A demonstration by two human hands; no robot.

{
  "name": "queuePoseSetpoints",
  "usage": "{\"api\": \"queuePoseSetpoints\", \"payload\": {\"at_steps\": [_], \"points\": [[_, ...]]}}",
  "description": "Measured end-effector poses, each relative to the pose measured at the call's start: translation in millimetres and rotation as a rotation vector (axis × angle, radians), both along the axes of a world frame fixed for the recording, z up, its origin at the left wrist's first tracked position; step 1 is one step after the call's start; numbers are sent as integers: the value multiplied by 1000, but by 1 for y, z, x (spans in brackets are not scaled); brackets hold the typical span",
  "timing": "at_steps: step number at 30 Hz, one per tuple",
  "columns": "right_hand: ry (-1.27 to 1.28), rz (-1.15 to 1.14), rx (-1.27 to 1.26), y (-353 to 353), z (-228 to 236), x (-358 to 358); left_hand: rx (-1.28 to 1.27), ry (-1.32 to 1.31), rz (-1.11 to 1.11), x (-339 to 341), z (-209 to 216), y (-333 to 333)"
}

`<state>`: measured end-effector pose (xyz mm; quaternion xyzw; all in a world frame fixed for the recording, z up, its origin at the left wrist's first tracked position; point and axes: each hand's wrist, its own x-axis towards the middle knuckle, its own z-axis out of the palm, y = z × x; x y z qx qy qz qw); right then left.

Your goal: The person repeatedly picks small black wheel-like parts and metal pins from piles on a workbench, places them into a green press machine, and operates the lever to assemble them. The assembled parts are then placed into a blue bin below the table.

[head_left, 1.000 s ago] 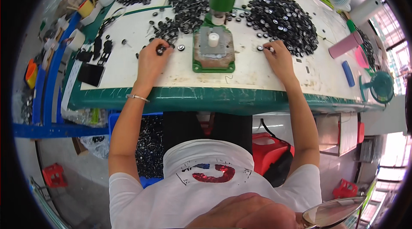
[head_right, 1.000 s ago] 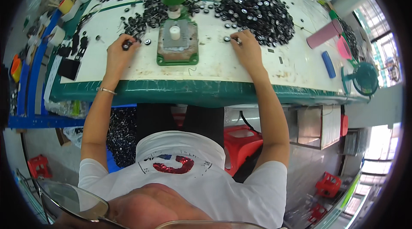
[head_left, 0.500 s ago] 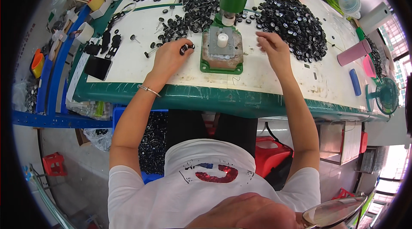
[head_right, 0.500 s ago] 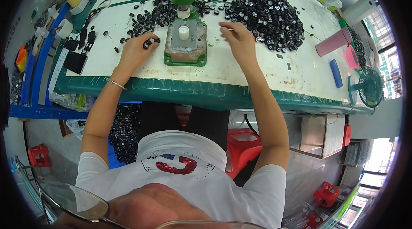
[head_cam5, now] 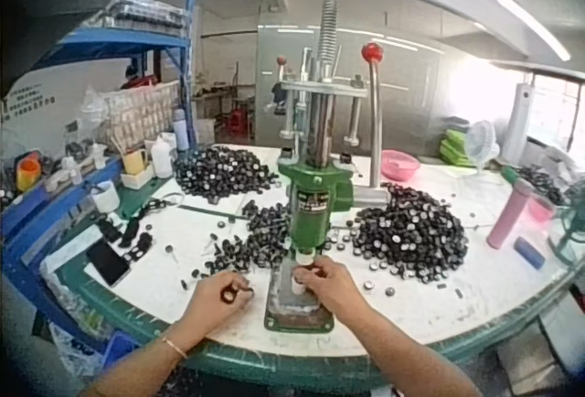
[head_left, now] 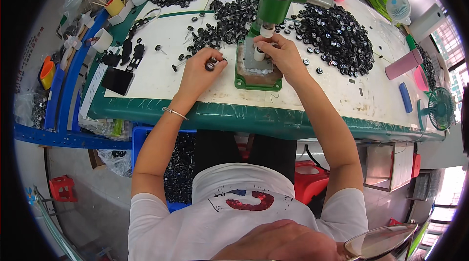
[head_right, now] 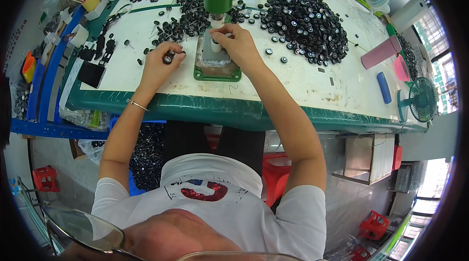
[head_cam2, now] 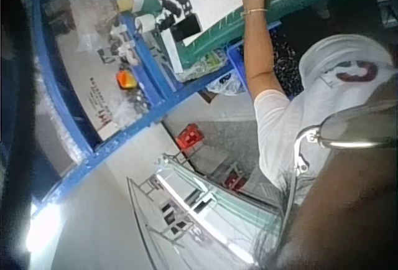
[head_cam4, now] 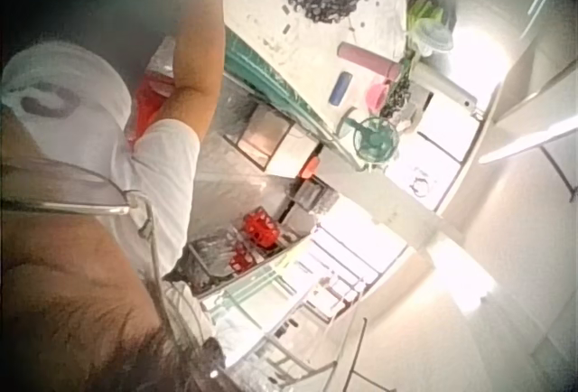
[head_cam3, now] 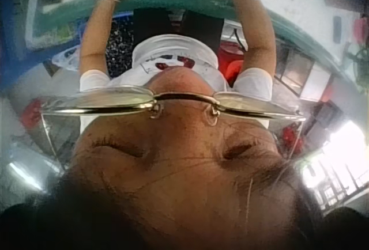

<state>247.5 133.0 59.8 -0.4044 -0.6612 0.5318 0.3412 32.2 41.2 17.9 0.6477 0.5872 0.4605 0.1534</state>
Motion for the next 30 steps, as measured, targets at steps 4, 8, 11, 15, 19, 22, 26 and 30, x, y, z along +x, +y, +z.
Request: {"api": "queuePoseSetpoints", "payload": {"at_steps": [4, 8, 11, 15, 19, 22, 26, 30], "points": [[210, -24, -153, 3, -5, 7, -316, -620, -39, 4, 21, 1], [392, -122, -211, 2, -5, 21, -368, -1125, -134, 8, 20, 10], [394, -157, -212, -1, 1, 40, -397, -1323, -159, 13, 19, 15], [384, -169, -204, 1, -1, 67, -358, -1241, -323, 19, 25, 18], [168, -139, -33, -11, -2, 73, -350, -1085, -374, 25, 30, 16], [32, 11, 224, -43, 10, 51, -369, -966, -344, 40, 39, 3], [-140, 111, 610, -69, 15, 28, -415, -861, -333, 58, 37, -12], [-185, 114, 675, -71, 6, 41, -455, -798, -253, 52, 32, -26]]}}
